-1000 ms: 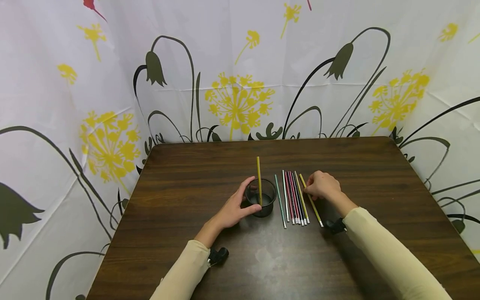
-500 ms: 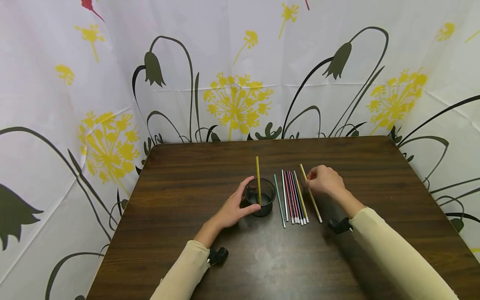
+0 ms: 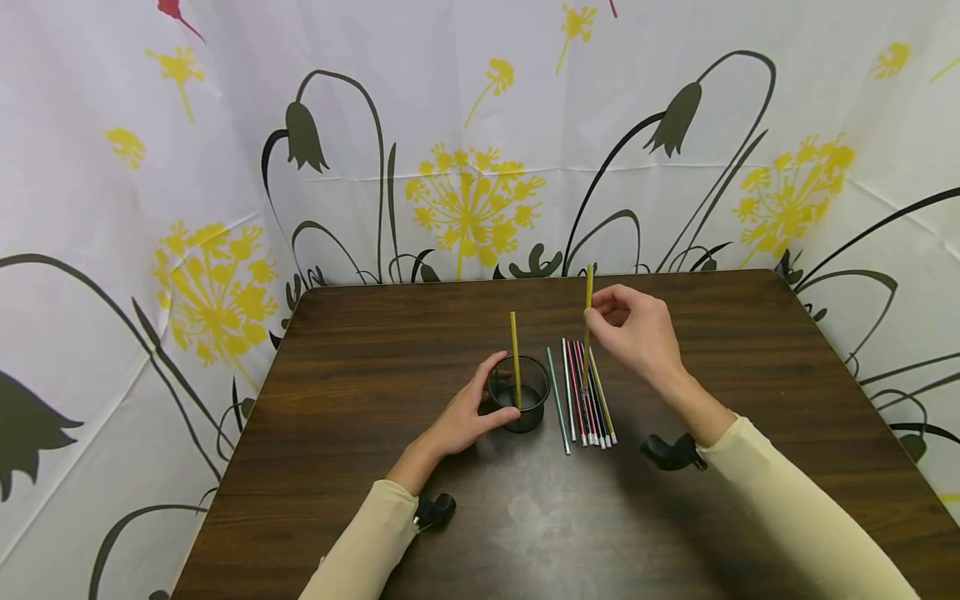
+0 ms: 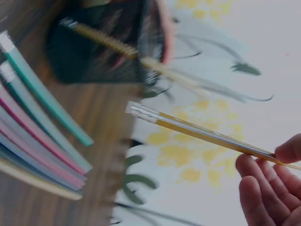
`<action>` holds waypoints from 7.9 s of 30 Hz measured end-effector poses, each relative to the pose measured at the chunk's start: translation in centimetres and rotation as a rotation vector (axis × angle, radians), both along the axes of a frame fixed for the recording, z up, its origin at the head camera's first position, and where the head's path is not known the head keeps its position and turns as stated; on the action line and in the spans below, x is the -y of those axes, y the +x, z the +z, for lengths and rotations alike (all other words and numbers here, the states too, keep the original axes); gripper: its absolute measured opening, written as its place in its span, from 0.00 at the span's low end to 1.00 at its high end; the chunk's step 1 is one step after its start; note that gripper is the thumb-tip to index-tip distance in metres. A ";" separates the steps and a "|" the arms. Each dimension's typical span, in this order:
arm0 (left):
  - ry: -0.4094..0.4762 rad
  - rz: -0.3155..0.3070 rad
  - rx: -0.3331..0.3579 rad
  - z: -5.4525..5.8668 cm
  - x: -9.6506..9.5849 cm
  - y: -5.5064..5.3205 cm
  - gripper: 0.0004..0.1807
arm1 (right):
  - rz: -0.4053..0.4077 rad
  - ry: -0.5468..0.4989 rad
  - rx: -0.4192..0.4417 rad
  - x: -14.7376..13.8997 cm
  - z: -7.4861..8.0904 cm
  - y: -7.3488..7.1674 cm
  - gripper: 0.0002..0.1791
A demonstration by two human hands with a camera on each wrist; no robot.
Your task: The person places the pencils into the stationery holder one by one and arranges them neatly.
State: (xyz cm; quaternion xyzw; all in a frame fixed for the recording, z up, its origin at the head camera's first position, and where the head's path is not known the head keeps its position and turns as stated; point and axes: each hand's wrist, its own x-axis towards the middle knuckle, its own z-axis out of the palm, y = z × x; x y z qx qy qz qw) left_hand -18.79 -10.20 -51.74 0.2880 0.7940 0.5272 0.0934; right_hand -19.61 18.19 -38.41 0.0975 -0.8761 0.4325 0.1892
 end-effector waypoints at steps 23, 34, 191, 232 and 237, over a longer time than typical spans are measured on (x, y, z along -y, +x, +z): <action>0.065 -0.042 0.023 2.0 -0.2 0.8 0.45 | 0.259 -0.124 0.050 4.6 -3.1 1.3 0.05; 0.012 -0.011 0.022 0.0 0.0 0.0 0.46 | 0.303 -0.023 0.090 5.5 -5.4 1.7 0.04; -0.031 0.011 0.028 0.3 0.1 0.2 0.46 | -0.070 0.406 0.684 -3.4 -10.7 -2.2 0.11; 0.022 -0.008 0.024 0.0 0.1 0.0 0.45 | 0.116 -0.284 0.039 6.3 -3.5 4.4 0.05; 0.008 0.001 0.042 0.2 0.1 0.1 0.45 | 0.168 -0.162 0.079 7.2 -4.7 4.0 0.05</action>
